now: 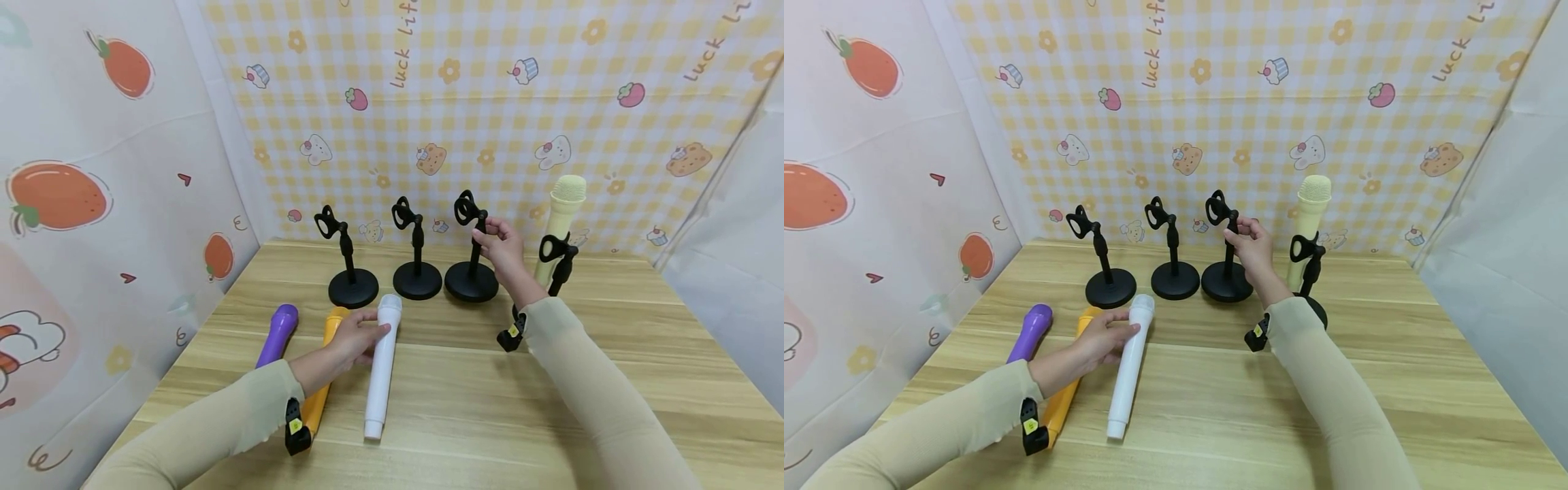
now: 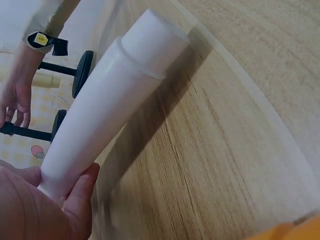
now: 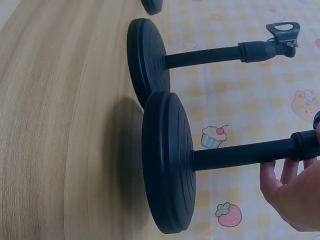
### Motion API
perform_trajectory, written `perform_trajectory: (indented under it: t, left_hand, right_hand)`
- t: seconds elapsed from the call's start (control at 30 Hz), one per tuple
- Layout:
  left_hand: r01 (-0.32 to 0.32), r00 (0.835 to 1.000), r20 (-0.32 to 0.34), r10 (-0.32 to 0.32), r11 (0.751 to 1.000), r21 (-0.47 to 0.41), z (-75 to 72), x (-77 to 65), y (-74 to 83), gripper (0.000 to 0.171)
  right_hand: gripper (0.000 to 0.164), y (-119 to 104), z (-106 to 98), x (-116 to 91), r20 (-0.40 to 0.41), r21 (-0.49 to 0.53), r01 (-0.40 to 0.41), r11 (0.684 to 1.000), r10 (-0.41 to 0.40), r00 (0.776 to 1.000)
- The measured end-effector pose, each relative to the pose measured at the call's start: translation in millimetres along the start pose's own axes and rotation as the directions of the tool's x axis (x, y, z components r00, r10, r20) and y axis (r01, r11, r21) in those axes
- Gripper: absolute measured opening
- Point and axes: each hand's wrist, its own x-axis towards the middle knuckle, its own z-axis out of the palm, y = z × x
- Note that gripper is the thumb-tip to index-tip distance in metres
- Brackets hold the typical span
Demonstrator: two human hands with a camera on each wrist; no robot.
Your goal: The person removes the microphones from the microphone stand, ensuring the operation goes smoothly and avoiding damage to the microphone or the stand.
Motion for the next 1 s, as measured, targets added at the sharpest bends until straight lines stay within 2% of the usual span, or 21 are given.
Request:
perform_trajectory:
  t: [0.27, 0.63, 1.0]
  left_hand:
    - [0.029, 1.000, 0.002, -0.029, 0.999, 0.014, 0.8, -1.0, -2.4, 0.044]
    - [0.049, 0.999, 0.018, -0.050, 0.998, 0.044, 1.0, -3.0, -7.2, 0.042]
    - [0.061, 0.998, -0.010, -0.060, 0.995, 0.074, 3.6, -2.5, -6.6, 0.043]
  right_hand:
    - [0.022, 7, 0, 6, -0.029, -0.022, 0.000, 1.000, 0.000, 1.000]
    - [0.020, 15, 0, 10, -0.025, -0.032, 0.002, 1.000, -0.002, 1.000]
    - [0.021, 18, -3, 13, -0.029, -0.042, 0.008, 0.999, -0.010, 1.000]
